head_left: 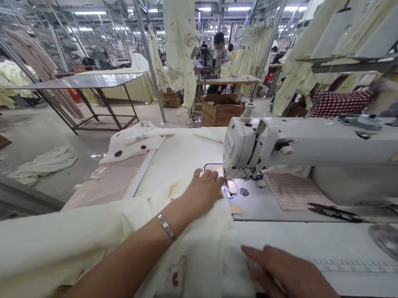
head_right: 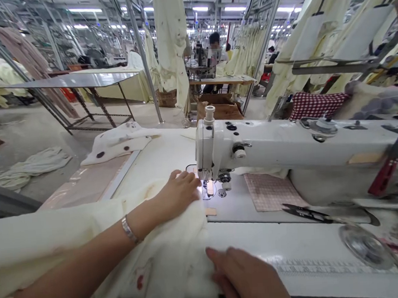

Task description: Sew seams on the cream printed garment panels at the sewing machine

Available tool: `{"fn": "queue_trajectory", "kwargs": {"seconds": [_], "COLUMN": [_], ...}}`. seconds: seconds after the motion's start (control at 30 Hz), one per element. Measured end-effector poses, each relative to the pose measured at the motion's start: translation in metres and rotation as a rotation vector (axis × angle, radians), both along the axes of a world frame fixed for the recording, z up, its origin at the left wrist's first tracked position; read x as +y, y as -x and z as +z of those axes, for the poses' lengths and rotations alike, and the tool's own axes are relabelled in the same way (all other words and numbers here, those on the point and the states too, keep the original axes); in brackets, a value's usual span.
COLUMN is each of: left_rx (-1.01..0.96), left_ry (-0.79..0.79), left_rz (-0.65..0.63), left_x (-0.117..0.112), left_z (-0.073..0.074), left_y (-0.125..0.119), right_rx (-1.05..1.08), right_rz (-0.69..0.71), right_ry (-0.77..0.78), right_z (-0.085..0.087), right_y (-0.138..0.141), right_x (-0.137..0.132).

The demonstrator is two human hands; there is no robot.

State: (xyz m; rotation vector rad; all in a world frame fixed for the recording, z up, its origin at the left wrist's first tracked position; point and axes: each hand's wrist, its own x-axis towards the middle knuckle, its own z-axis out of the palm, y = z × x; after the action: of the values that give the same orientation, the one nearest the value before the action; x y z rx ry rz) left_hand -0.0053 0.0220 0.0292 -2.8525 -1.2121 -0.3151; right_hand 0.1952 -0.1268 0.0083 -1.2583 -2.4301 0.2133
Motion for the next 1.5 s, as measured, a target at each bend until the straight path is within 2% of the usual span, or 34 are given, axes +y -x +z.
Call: {"fn": "queue_trajectory", "kwargs": {"seconds": [0.07, 0.13, 0.2, 0.27, 0.4, 0.53, 0.63, 0.8, 1.0, 1.1, 1.23, 1.3, 1.5], "left_rx": [-0.058, -0.123, -0.19, -0.2, -0.117, -0.126, -0.122, -0.11, -0.114, -0.128, -0.166, -0.2, -0.171], "left_ry": [-0.006, 0.016, 0.084, 0.138, 0.085, 0.164, 0.196, 0.145, 0.123, 0.09, 0.019, 0.018, -0.014], "left_rz": [0.119, 0.214, 0.245, 0.196, 0.093, 0.067, 0.007, -0.059, -0.103, -0.131, -0.264, -0.287, -0.277], "left_x": [-0.009, -0.02, -0.034, -0.049, -0.076, -0.087, -0.08, -0.048, -0.021, -0.021, -0.025, -0.022, 0.008], "left_z": [0.006, 0.011, 0.009, -0.001, -0.024, -0.024, -0.02, -0.022, -0.022, -0.023, -0.028, -0.031, -0.029], "left_y": [-0.001, -0.003, -0.006, -0.008, -0.006, 0.001, 0.007, 0.012, 0.011, 0.01, 0.009, 0.009, 0.011], "right_rx": [-0.076, -0.152, -0.191, -0.196, -0.233, -0.307, -0.394, -0.484, -0.452, -0.436, -0.405, -0.383, -0.311], "right_rz": [0.026, 0.058, 0.079, 0.086, 0.116, 0.128, 0.093, -0.033, -0.12, -0.148, -0.186, -0.21, -0.26], "right_ry": [-0.108, -0.181, -0.193, -0.178, -0.11, -0.067, -0.083, -0.123, -0.13, -0.119, -0.122, -0.126, -0.114], "right_z": [0.008, 0.01, 0.007, 0.003, 0.004, 0.011, 0.01, 0.001, 0.001, -0.001, -0.011, -0.015, -0.014], "right_y": [0.009, 0.02, 0.026, 0.024, 0.01, 0.001, -0.004, -0.017, -0.021, -0.022, -0.028, -0.031, -0.03], "right_x": [0.025, 0.048, 0.063, 0.069, 0.07, 0.09, 0.115, 0.136, 0.143, 0.145, 0.145, 0.145, 0.144]}}
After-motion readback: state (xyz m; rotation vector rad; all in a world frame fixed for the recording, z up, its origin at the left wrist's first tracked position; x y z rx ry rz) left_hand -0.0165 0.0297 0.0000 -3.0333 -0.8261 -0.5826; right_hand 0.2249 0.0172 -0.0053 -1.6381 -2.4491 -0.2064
